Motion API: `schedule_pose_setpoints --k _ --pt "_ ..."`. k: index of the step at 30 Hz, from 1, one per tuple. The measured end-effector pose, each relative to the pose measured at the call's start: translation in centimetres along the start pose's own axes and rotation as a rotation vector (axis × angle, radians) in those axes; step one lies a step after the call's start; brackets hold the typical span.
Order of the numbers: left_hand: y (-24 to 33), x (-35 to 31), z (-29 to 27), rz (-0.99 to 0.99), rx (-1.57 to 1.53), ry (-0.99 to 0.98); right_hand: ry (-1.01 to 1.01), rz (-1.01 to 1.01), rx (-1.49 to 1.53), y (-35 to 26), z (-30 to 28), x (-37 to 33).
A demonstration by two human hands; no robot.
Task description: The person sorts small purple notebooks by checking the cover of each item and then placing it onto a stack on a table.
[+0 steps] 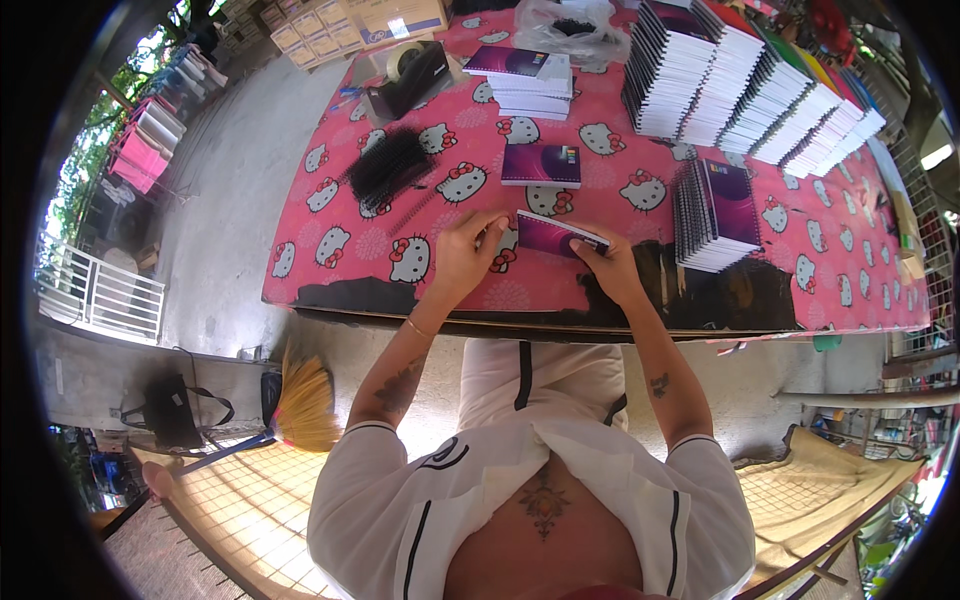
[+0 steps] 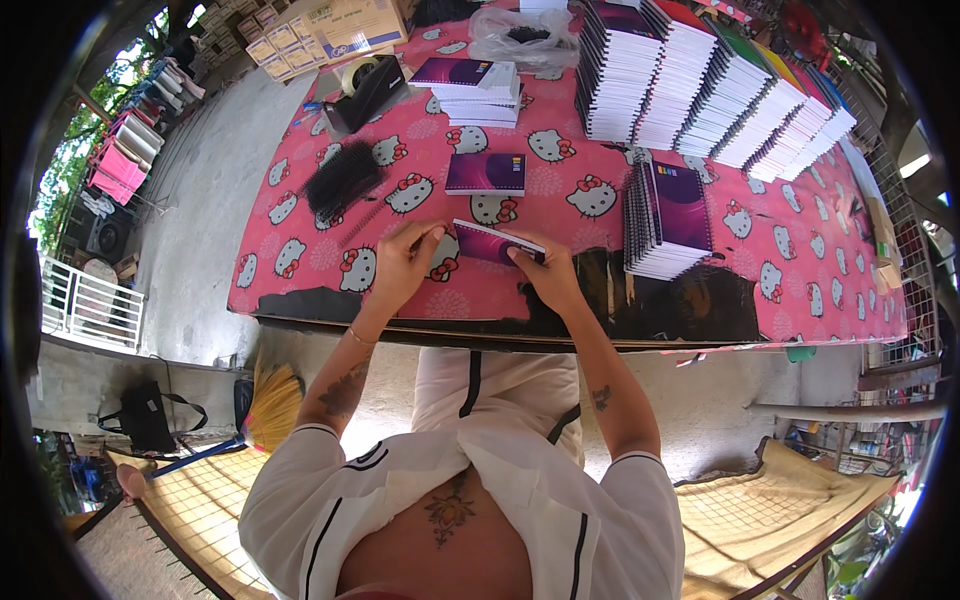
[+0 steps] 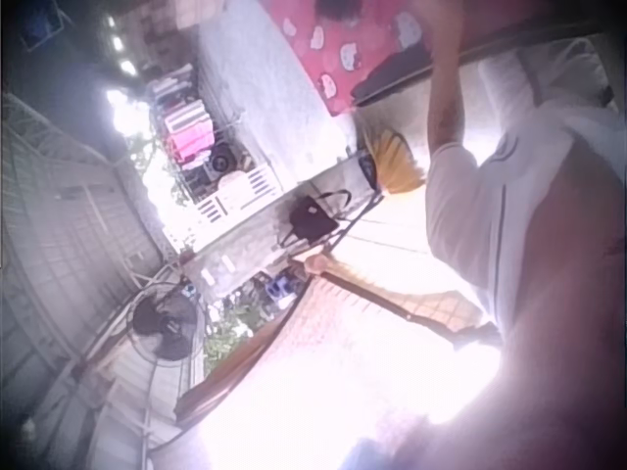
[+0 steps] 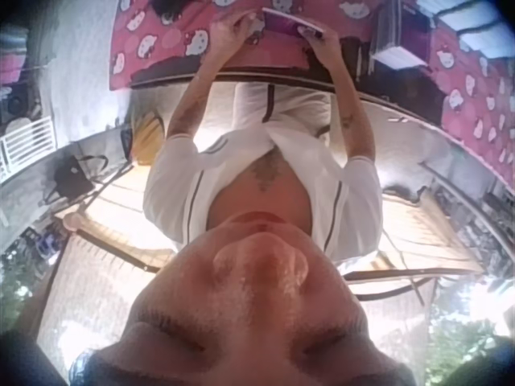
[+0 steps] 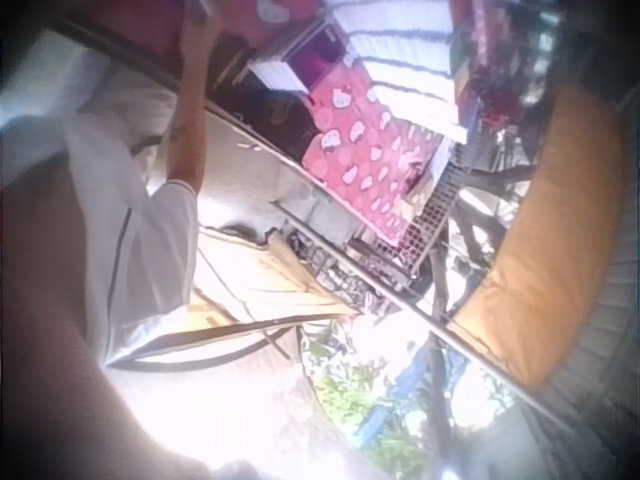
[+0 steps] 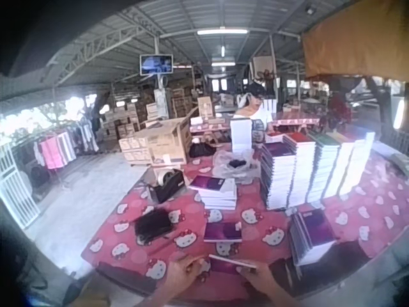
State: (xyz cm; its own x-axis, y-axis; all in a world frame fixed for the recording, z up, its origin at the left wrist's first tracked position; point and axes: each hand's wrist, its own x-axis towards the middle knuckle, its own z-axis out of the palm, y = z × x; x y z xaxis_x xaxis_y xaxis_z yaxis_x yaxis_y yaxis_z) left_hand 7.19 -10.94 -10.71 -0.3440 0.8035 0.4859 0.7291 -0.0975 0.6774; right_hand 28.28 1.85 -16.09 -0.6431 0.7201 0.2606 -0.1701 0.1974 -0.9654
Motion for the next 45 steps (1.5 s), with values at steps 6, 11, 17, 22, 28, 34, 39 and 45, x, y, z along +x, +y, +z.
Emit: schedule_pose_setpoints --k 6,11,17,22,28,34,39,45 --pt "-1.2 0.6 -0.6 -0.052 -0.034 -0.134 -0.020 0.040 -0.030 -0.7 0.0 -0.3" --pt "-1.7 1.8 -0.8 0.128 -0.071 -0.144 -0.017 0.005 -0.093 -0.7 0.1 -0.3" --pt "-0.9 2.4 -1.6 -0.095 -0.130 -0.422 -0.038 0.046 -0.090 -1.0 -0.3 -0.9" --pt "-0.8 1.9 -1.2 0.046 -0.070 -0.327 -0.052 0.065 -0.070 -1.8 0.1 -2.2" --pt "-0.5 1.7 -0.9 0.185 -0.149 -0.386 -0.029 0.081 -0.021 -1.5 -0.2 -2.5" --pt "1.0 1.5 -1.1 0.319 0.062 -0.354 -0.017 0.040 -0.027 -1.9 0.2 -2.9" --pt "2.9 0.7 0.8 0.376 0.590 -0.124 0.042 0.107 0.097 -2.8 1.3 -3.4" --pt "1.7 -4.9 4.0 0.290 0.594 -0.147 0.184 0.203 0.230 -4.5 2.2 -3.7"
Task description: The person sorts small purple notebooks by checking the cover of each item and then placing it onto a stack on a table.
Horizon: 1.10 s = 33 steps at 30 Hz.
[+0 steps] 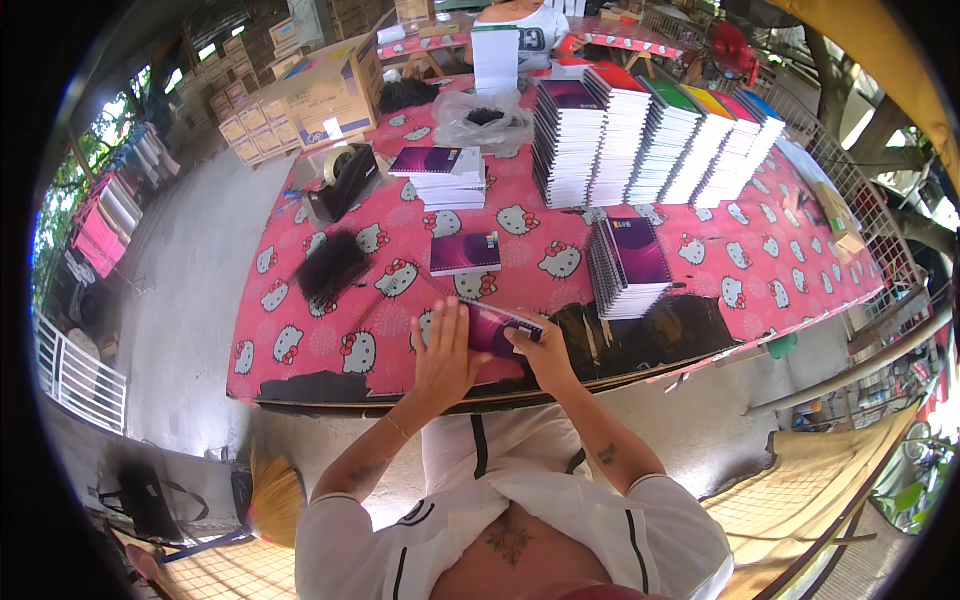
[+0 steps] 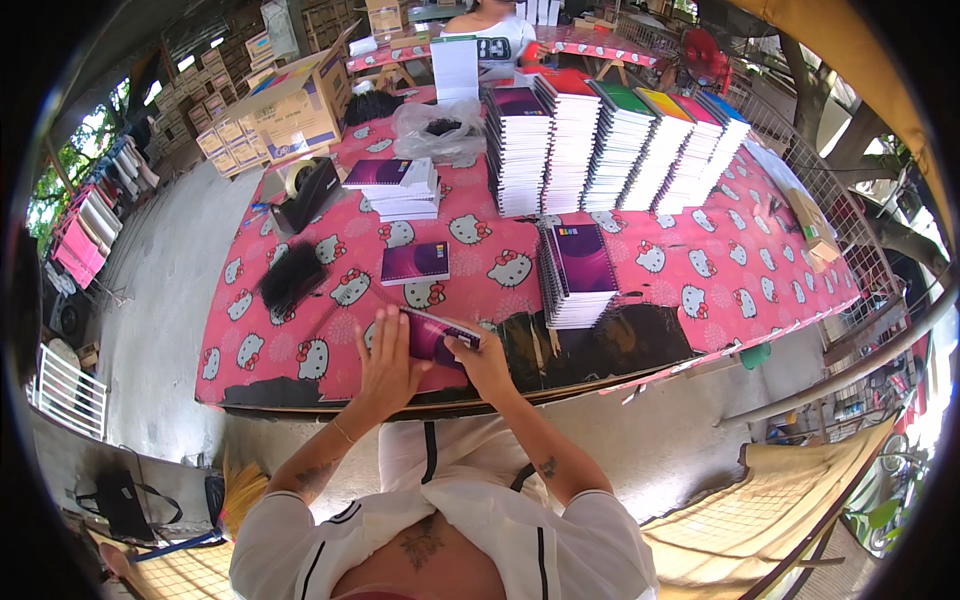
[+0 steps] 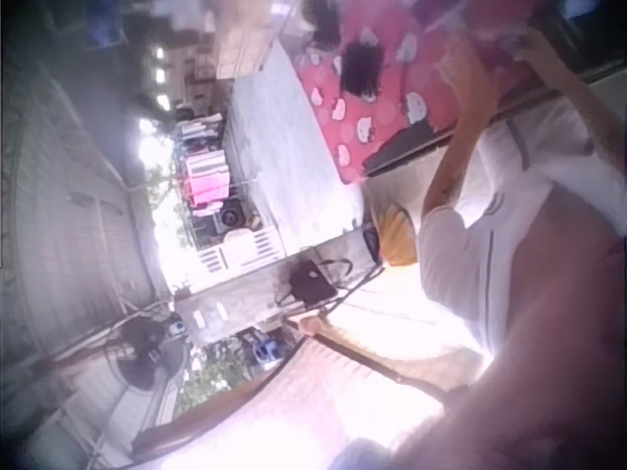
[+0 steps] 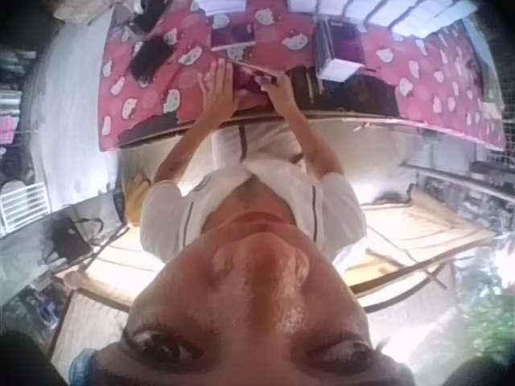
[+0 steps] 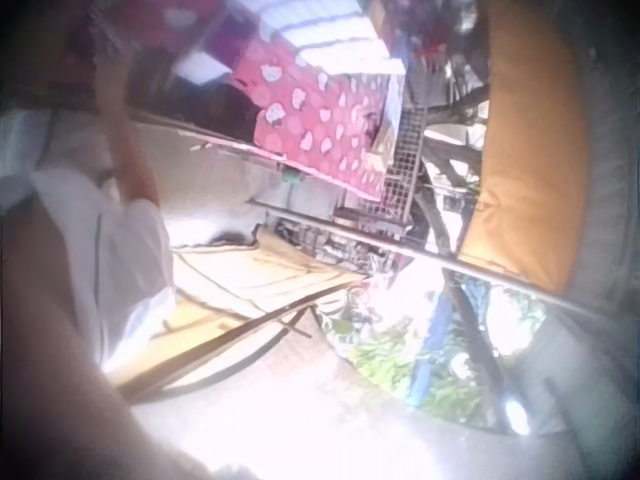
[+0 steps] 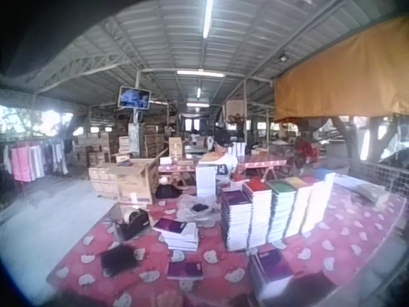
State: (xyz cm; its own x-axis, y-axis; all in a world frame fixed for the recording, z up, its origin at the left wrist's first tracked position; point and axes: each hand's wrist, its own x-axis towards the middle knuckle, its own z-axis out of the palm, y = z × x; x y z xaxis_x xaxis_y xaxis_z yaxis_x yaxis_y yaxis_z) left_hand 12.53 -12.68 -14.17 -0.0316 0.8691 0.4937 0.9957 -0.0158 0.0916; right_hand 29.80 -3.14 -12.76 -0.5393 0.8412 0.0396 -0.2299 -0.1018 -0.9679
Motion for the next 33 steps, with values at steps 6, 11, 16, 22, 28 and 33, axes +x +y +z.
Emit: schedule_pose_setpoints --k 6,11,16,22,28,33 --pt "1.1 1.7 -1.3 0.042 0.038 -0.082 -0.021 0.012 0.013 0.5 -0.9 -0.1" --pt "1.0 5.2 -2.4 0.011 0.078 0.015 -0.040 -0.002 0.074 0.0 0.0 -0.4" --pt "2.5 1.8 -1.3 0.049 -0.034 -0.024 -0.039 -0.024 0.010 -1.6 -0.7 -0.2" --pt "3.4 2.1 -2.0 0.074 -0.105 -0.014 -0.044 -0.003 0.122 -2.1 -0.3 -0.9" --pt "2.1 5.2 -3.6 -0.011 0.002 0.057 -0.092 -0.047 -0.103 -1.3 0.6 -1.0" --pt "3.3 3.2 -1.9 0.074 -0.073 0.021 -0.081 -0.096 -0.164 -0.6 -0.6 -0.3"
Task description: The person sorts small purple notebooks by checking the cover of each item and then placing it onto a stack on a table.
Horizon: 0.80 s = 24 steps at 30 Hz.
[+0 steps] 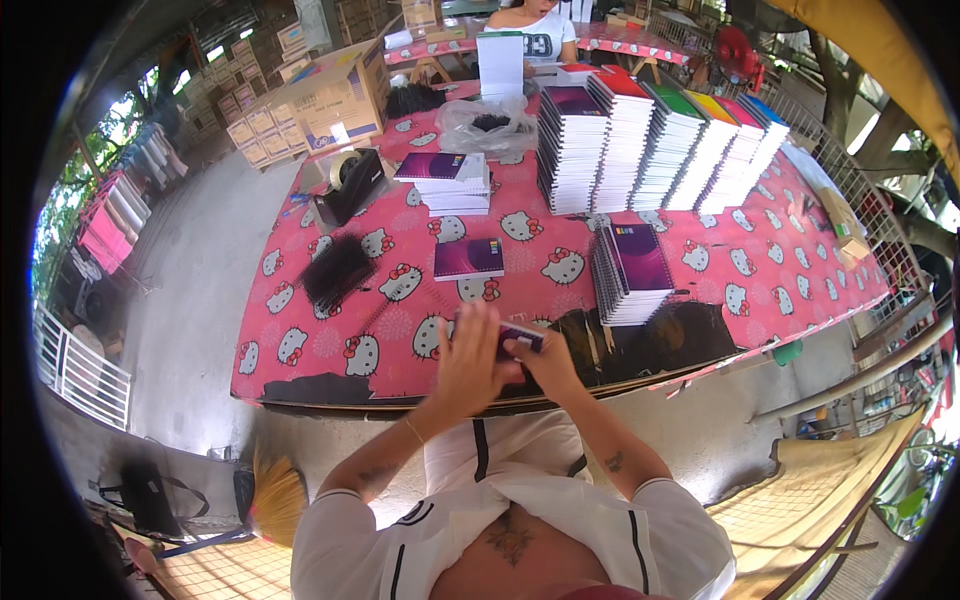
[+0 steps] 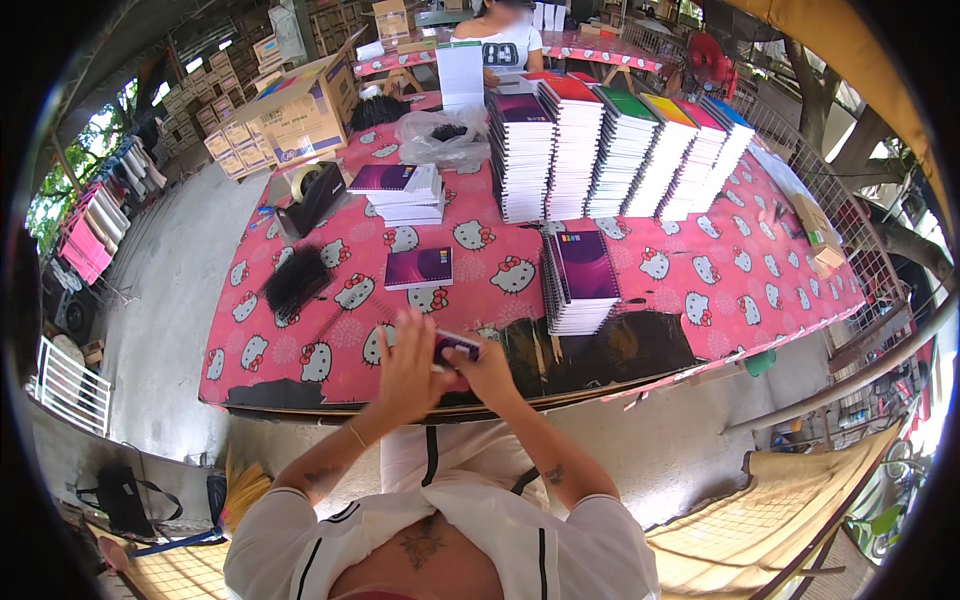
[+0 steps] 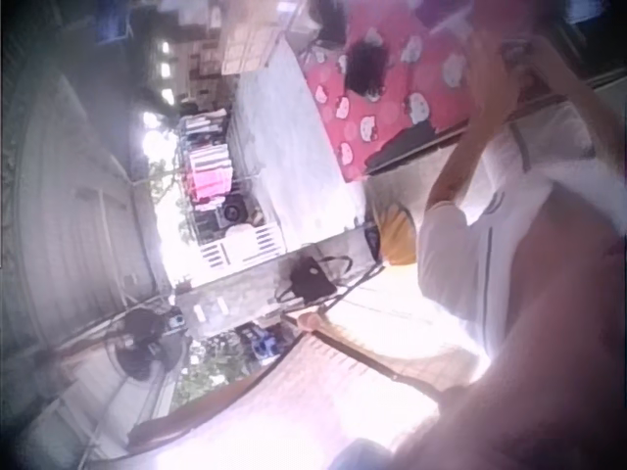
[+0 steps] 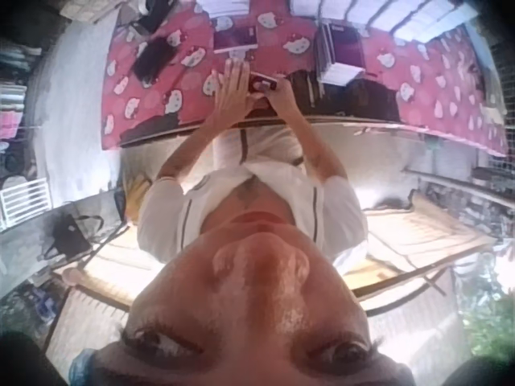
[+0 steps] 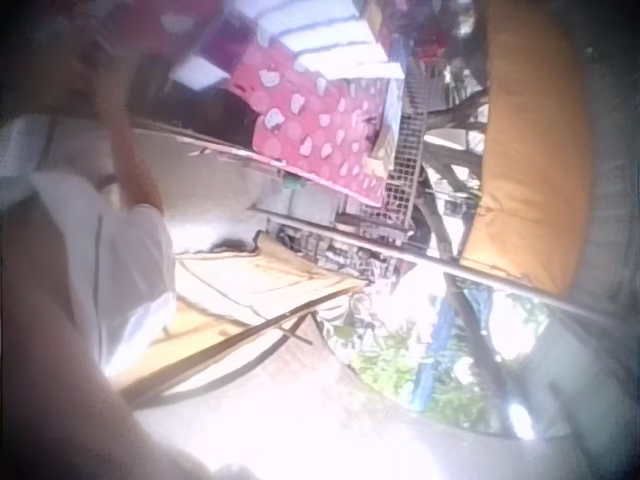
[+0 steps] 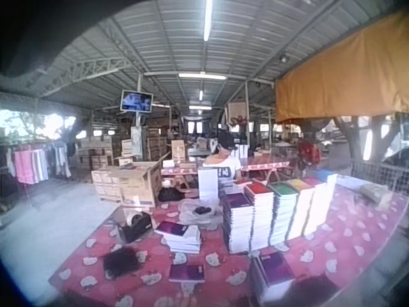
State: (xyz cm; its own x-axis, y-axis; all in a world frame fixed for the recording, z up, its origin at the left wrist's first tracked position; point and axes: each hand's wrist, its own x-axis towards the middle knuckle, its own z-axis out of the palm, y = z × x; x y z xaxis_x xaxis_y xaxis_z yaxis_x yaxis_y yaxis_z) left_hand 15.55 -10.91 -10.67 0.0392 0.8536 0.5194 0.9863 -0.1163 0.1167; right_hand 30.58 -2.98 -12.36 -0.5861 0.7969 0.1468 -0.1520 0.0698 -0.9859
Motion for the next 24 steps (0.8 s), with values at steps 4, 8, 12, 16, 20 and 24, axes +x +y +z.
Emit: schedule_pose_setpoints --k 4,8,12,16,20,24 --pt "-0.2 0.2 -0.5 -0.020 -0.024 -0.053 -0.012 -0.019 -0.072 0.6 -0.2 -0.2" --pt "-0.5 -0.2 -0.1 0.027 -0.039 0.076 -0.060 -0.047 -0.126 0.7 -0.8 -0.1" --pt "-3.8 0.9 -0.7 0.163 -0.147 0.005 -0.151 -0.001 -0.150 1.3 -1.3 0.5" --pt "-4.2 1.6 -1.0 0.220 -0.211 0.020 -0.149 0.000 -0.103 2.6 -1.2 0.3" --pt "-4.0 1.9 -1.0 0.202 -0.202 0.023 -0.130 0.013 -0.102 2.9 -1.1 0.4" --pt "-4.2 2.3 -1.3 0.198 -0.277 0.001 -0.139 0.034 -0.089 3.2 -1.3 0.5"
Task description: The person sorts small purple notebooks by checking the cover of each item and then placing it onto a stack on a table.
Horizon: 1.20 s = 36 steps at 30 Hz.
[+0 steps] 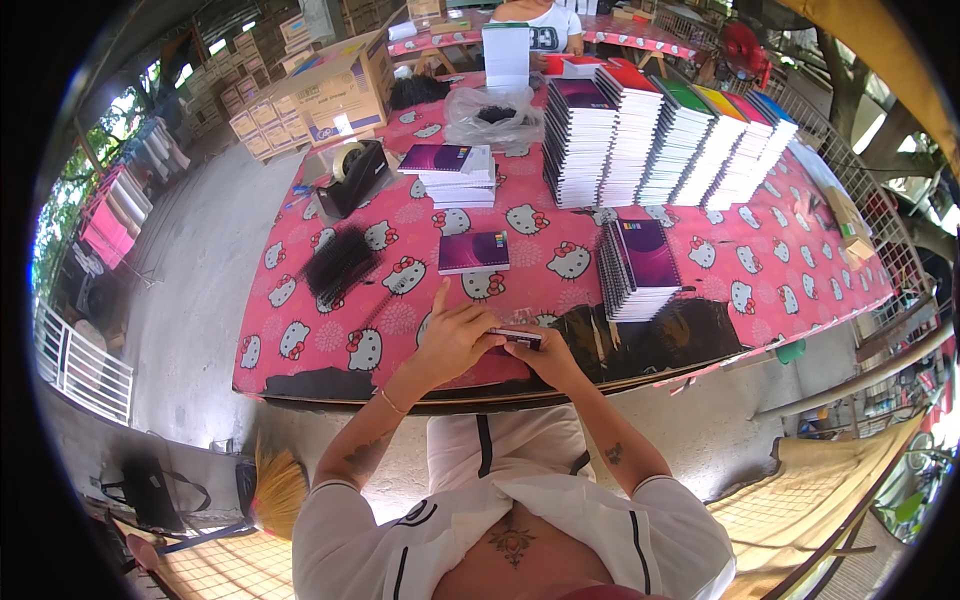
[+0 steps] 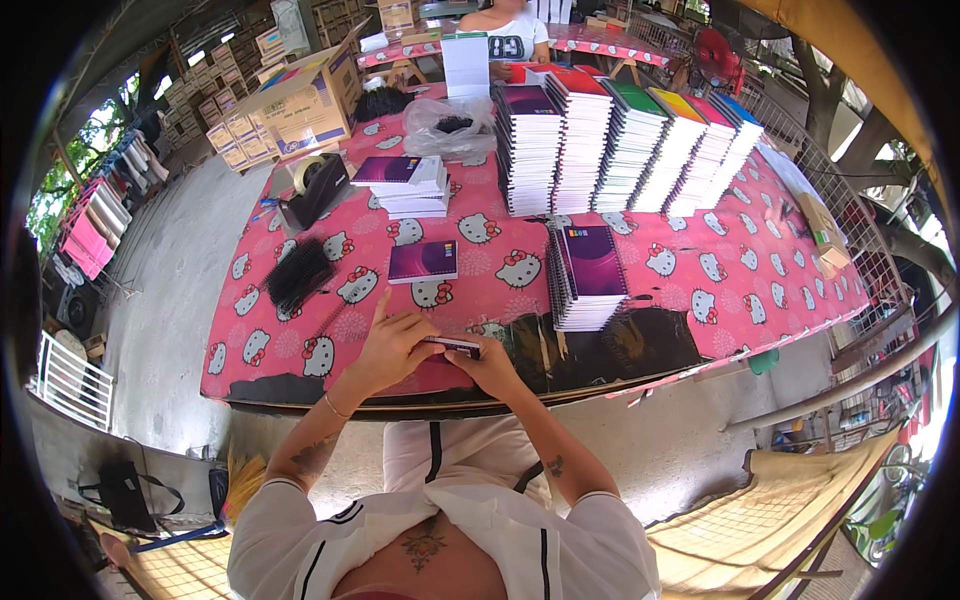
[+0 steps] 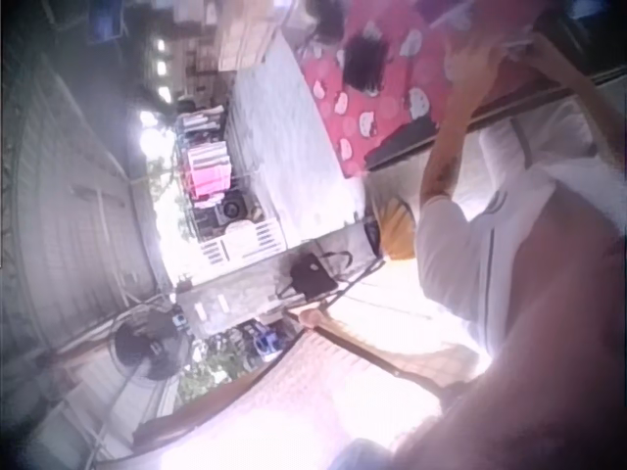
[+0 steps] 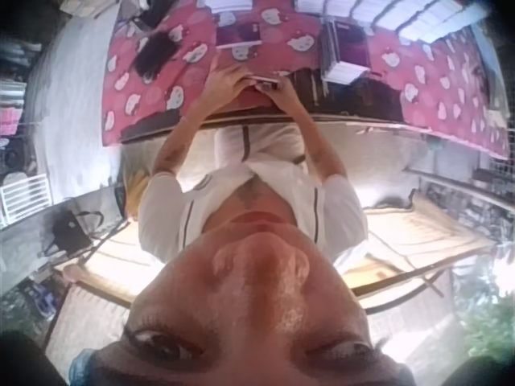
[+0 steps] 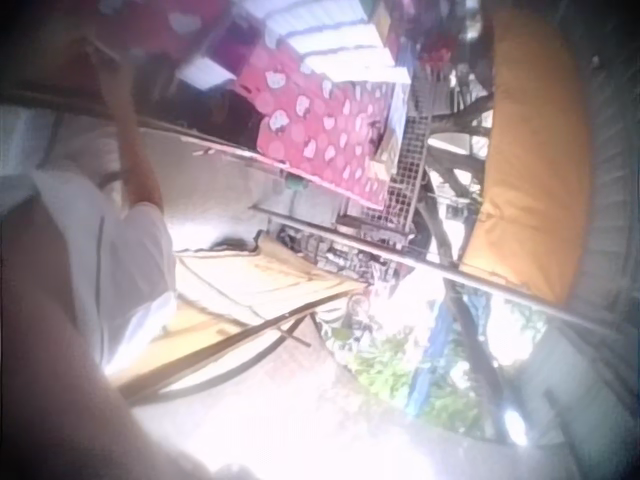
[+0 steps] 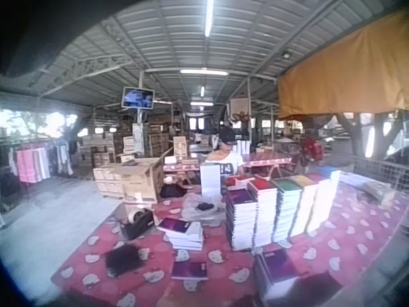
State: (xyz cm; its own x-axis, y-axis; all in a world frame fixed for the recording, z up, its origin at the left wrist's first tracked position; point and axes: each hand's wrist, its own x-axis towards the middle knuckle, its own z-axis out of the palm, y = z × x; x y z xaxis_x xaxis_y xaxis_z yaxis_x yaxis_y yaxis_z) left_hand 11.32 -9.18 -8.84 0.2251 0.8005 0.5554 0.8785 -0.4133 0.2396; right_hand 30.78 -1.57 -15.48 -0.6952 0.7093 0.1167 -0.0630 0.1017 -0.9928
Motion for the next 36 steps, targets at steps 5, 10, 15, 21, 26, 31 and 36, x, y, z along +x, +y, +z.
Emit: schedule_pose_setpoints --k 5,10,15,21,26,31,36 --pt "0.0 0.3 -1.2 -0.119 -0.157 -0.169 -0.007 0.007 0.012 -0.5 0.0 0.0" --pt "-0.1 1.1 -1.5 -0.141 -0.223 -0.235 -0.012 0.015 0.006 0.1 -0.2 -0.1" --pt "-0.5 1.5 -2.3 -0.192 -0.191 -0.429 -0.016 0.015 -0.008 -0.1 -0.1 -0.2" --pt "4.5 -3.3 3.1 -0.187 0.244 -0.174 0.096 0.053 0.108 -0.3 1.0 -0.6" --pt "3.6 -1.8 2.6 -0.230 0.346 -0.084 0.102 -0.045 -0.059 0.4 1.2 -0.1" --pt "4.8 -4.6 4.2 -0.210 0.244 -0.132 0.095 0.006 -0.107 -1.5 0.6 -0.1" --pt "3.9 -1.2 3.1 -0.207 0.231 -0.078 0.072 -0.053 -0.097 -0.8 0.8 0.3"
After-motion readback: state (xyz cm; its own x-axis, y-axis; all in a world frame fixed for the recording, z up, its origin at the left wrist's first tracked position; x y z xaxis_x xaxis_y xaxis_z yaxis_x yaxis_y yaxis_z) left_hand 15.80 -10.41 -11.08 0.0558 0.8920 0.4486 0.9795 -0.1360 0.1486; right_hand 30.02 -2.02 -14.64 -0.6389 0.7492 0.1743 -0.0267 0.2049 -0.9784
